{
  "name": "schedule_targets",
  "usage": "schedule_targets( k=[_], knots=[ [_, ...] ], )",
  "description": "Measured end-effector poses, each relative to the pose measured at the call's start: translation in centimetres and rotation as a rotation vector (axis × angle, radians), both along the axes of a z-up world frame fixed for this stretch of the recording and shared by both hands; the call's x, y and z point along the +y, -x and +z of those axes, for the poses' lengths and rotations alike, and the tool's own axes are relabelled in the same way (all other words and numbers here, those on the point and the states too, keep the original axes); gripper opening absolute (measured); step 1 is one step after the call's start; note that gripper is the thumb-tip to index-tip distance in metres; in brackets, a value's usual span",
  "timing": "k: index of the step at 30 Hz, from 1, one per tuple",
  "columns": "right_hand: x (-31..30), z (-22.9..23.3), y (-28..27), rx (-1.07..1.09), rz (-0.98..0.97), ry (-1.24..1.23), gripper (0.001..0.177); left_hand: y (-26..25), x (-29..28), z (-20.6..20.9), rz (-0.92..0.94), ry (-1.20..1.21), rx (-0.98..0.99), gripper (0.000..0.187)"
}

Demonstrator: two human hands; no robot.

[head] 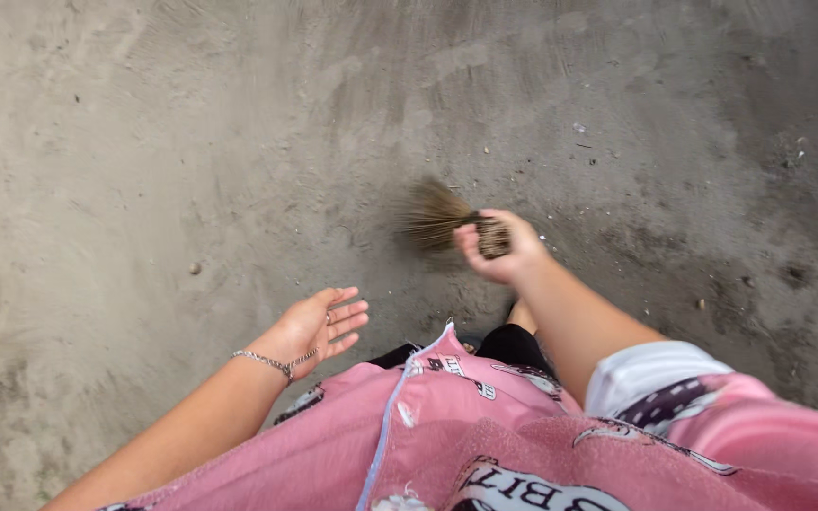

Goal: The person sweeps an outdoor dirt and concrete area by hand using a stick broom.

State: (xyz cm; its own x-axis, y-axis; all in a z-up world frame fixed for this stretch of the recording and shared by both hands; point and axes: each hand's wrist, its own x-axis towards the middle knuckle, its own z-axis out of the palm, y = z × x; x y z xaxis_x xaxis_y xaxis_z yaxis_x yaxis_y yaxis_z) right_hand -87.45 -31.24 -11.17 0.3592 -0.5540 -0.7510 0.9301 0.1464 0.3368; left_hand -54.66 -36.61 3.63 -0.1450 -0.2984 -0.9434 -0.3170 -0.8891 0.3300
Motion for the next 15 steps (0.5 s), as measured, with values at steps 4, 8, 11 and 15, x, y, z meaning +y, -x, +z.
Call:
schedule_targets(
  k=[4,8,11,15],
  knots=[
    [10.9,-1.4,16.6,-0.022,-0.4,0.091,0.012,3.6,-0.9,0.7,-0.102,0.012,-0.032,0.043],
    [20.6,3.2,25.7,0.138,-0.712,-0.235,0.023,7.6,-2.0,-0.8,-0.009,0.0,-0.014,0.043],
    [20.6,5.1,25.9,0.366,-0.445,-0.258,0.029,13.1,-2.7,-3.3,-0.071,0.017,-0.009,0.042],
    [15.2,7.2,19.7,0.431,-0.074,-0.09,0.036,19.7,-2.8,-5.4,-0.235,0.046,0.097,0.043]
  ],
)
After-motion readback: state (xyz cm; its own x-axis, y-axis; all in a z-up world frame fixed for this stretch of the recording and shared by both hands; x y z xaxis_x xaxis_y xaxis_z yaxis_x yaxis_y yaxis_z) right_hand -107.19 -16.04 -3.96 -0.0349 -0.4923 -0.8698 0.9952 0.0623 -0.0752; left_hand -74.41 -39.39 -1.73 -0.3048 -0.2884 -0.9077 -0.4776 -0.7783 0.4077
